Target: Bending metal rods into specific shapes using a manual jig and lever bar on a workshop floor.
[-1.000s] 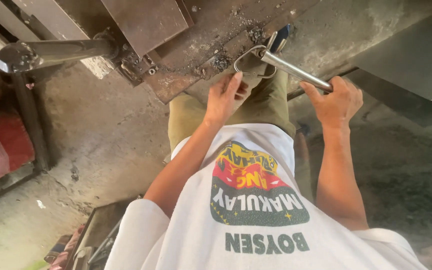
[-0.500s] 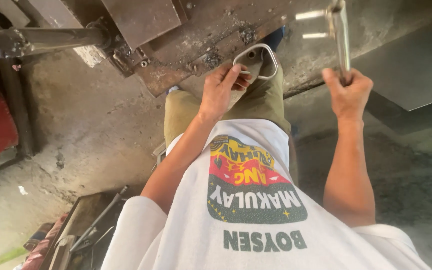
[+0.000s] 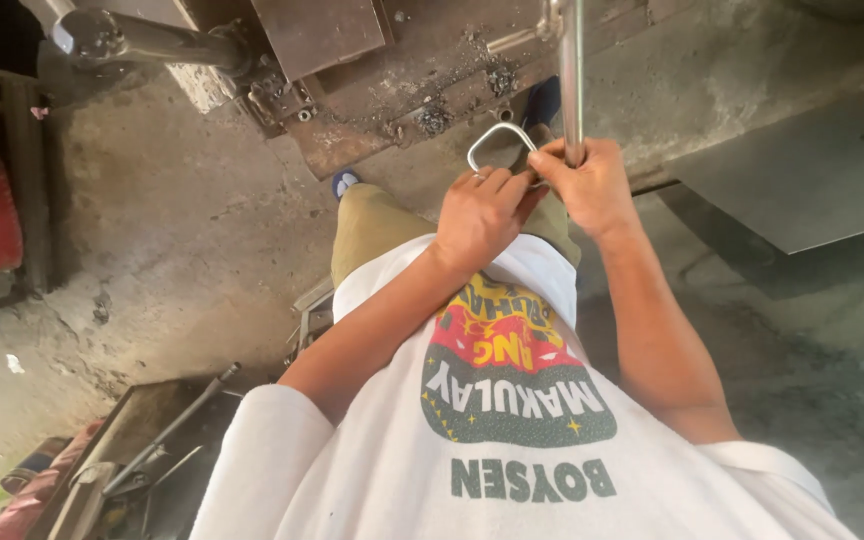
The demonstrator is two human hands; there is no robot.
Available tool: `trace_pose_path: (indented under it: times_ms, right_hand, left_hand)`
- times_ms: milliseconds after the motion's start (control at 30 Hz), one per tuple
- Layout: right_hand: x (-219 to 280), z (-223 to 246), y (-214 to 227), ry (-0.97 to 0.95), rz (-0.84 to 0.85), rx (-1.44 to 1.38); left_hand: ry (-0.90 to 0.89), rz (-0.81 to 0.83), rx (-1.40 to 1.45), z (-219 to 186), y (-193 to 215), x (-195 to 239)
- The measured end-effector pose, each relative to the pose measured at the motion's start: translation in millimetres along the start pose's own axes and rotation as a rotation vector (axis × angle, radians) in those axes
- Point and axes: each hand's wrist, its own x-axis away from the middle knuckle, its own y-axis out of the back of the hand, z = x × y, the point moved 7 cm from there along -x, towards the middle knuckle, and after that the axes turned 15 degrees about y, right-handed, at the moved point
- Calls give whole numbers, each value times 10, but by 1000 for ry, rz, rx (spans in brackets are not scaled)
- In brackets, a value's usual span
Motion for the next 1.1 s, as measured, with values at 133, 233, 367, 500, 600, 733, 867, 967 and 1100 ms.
trace_pose_path:
  times_ms: [133, 233, 367, 500, 600, 733, 867, 967, 1100]
  right_hand:
    - [-345, -177, 88, -83, 163, 116]
    - [-566, -434, 63, -80, 274, 141]
    - [-737, -628, 74, -71, 318, 137]
    - [-752, -695, 86, -118, 272, 161]
    - [-755, -728, 103, -78, 258, 232]
    - [-607, -701, 455, 32, 259, 527]
    - [-372, -477, 1098, 258, 244, 951]
    - [-276, -535, 1558, 283, 240, 1110]
    - [-259, -517, 1693, 474, 249, 1146]
  left_hand:
    - [490, 23, 276, 461, -184, 126]
    - [895, 152, 422, 1081, -617, 287]
    - [1280, 246, 1045, 1284, -790, 246]
    - [1129, 373, 1342, 1396, -1098, 229]
    - [1124, 304, 1339, 1455, -1137, 223]
    - [988, 44, 1145, 1544, -1048, 174]
    - [984, 1, 1065, 1571, -1027, 151]
    - [982, -15, 1076, 1594, -1060, 175]
    - [949, -2, 1034, 1566, -1004, 153]
